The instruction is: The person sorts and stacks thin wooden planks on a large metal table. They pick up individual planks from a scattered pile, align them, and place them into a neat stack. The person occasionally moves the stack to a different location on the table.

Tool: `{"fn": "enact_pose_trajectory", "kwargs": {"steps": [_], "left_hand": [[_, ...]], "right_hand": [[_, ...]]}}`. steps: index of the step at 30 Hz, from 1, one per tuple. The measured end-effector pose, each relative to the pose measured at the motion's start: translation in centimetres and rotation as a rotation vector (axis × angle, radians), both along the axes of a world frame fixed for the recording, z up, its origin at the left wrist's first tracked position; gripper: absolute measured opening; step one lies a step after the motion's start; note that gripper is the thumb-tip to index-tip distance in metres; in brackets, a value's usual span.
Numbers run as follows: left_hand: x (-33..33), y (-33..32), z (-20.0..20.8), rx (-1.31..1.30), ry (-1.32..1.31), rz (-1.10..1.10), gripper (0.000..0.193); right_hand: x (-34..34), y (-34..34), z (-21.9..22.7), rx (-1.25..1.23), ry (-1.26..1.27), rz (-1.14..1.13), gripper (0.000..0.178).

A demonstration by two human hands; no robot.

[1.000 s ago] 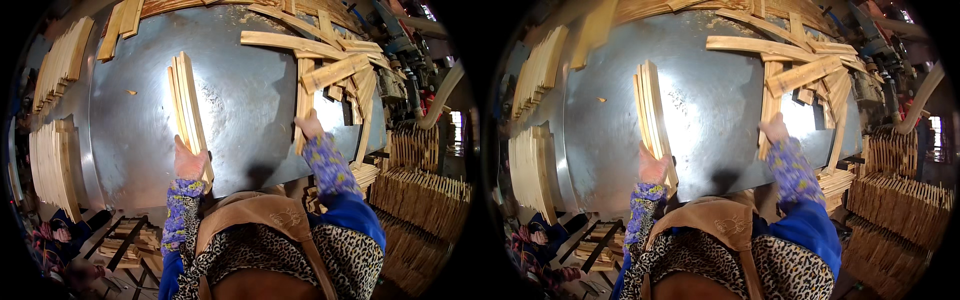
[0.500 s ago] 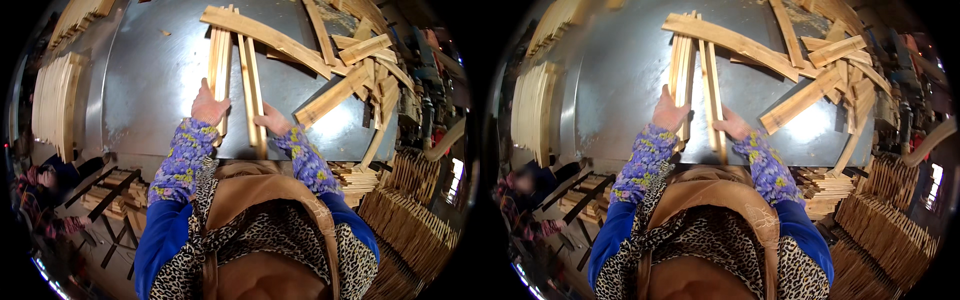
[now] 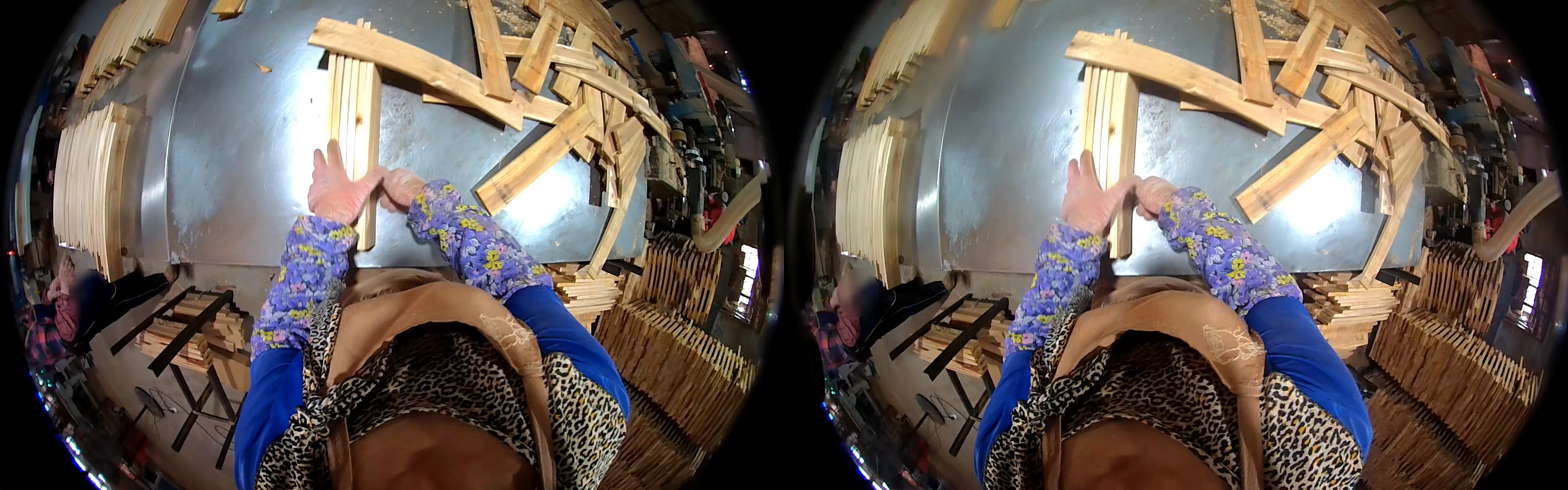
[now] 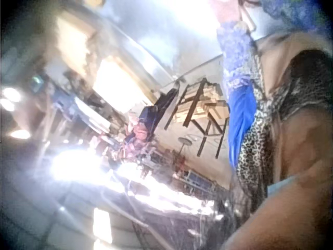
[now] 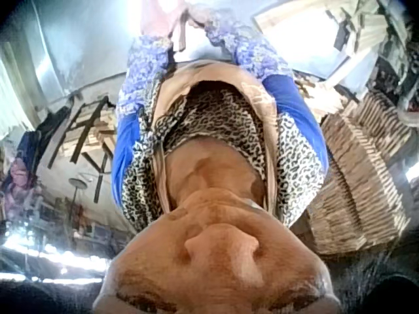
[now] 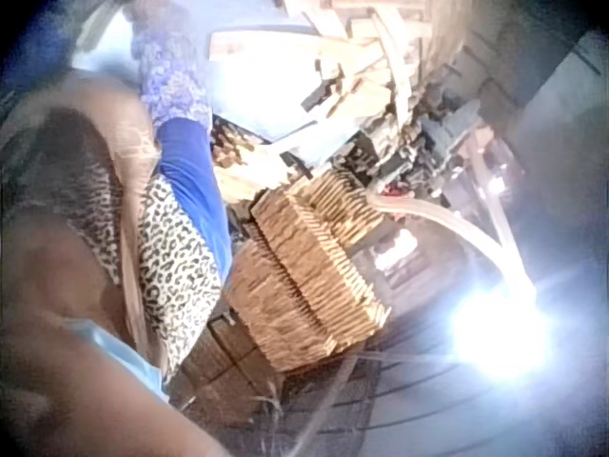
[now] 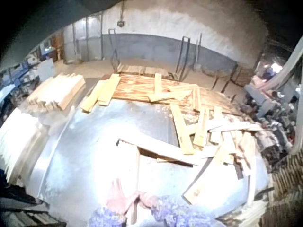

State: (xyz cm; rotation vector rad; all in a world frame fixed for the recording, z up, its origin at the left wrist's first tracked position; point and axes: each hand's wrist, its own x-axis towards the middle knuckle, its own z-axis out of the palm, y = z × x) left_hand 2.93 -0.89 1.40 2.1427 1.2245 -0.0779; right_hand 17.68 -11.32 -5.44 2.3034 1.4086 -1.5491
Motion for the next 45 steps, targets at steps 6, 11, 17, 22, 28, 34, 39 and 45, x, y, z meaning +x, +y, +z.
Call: {"fn": "enact_pose_trajectory", "kwargs": {"steps": [6, 11, 17, 22, 28, 34, 39, 45], "left_hand": [[0.3, -0.8, 0.0, 0.092, 0.147, -0.049, 0.117], [-0.1, -0.7, 0.1, 0.148, 0.272, -0.016, 0.114], [-6.9, -0.5, -0.5, 0.172, 0.354, -0.022, 0.111], [-5.4, -0.5, 0.1, 0.138, 0.352, -0.011, 0.116], [2.0, -5.2, -4.5, -0.12, -0.422, 0.006, 0.096], [15.0, -3.7, -7.1, -1.131, -0.615, 0.414, 0.06], [13.8, 0.8, -9.5, -1.05, -0.64, 0.416, 0.054], [9.8, 2.6, -5.7, -0.934, -0.729, 0.351, 0.061]], "right_hand": [[14.5, -3.1, 3.9, 0.461, -0.789, -0.281, 0.066], [20.4, -4.3, 4.3, 0.282, -0.697, -0.138, 0.064], [22.0, -2.5, 6.4, 0.571, -0.679, 0.046, 0.066], [23.4, 3.3, 7.9, 0.43, -0.577, 0.078, 0.083], [21.5, 4.9, 10.6, 0.189, -0.263, -0.302, 0.109], [27.1, 6.3, 9.4, 0.278, -0.471, -0.427, 0.108], [33.9, 1.6, 3.9, 0.245, -0.705, -0.676, 0.106], [25.3, 1.1, 5.2, 0.379, -0.11, -1.031, 0.1]]}}
